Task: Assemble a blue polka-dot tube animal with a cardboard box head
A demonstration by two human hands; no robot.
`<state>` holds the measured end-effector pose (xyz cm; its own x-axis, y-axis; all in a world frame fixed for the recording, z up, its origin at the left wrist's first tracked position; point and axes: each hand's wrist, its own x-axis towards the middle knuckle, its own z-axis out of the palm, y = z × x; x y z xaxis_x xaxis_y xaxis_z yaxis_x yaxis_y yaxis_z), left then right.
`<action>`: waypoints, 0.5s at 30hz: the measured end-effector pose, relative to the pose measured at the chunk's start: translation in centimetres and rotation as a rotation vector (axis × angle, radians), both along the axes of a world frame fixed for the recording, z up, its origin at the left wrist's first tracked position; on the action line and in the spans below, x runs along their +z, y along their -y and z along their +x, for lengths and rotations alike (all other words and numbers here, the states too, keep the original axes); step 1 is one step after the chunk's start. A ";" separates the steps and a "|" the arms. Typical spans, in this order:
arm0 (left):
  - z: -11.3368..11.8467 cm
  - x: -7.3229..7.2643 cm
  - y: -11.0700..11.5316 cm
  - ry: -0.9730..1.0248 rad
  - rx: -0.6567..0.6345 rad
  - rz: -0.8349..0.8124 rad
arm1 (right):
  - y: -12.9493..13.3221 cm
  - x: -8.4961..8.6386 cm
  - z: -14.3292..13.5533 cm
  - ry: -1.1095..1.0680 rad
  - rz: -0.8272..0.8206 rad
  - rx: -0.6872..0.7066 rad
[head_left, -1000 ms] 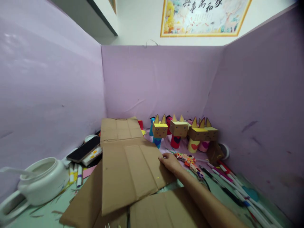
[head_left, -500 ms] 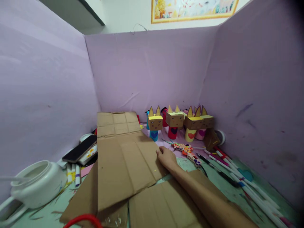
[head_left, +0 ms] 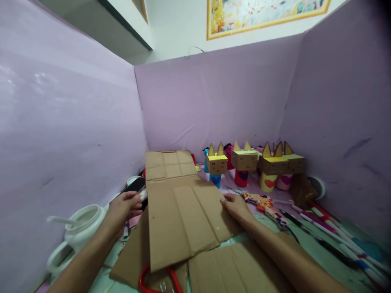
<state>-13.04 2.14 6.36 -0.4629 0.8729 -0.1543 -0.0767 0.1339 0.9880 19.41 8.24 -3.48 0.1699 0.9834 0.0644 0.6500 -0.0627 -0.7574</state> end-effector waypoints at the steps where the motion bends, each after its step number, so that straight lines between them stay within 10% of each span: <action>1: 0.2 0.0 -1.5 0.040 -0.008 -0.049 | -0.1 -0.1 0.0 -0.009 0.004 0.006; 7: 1.7 -0.8 -6.5 0.221 -0.073 -0.161 | -0.2 -0.5 0.0 -0.043 0.018 0.023; 15: 1.7 -0.6 -7.0 0.333 -0.178 -0.160 | 0.0 0.3 -0.5 -0.107 0.060 0.022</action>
<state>-11.33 9.13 5.76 -0.2086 0.8877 -0.4105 -0.3508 0.3239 0.8787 18.91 8.20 -3.15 0.1573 0.9819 0.1058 0.5656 -0.0017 -0.8247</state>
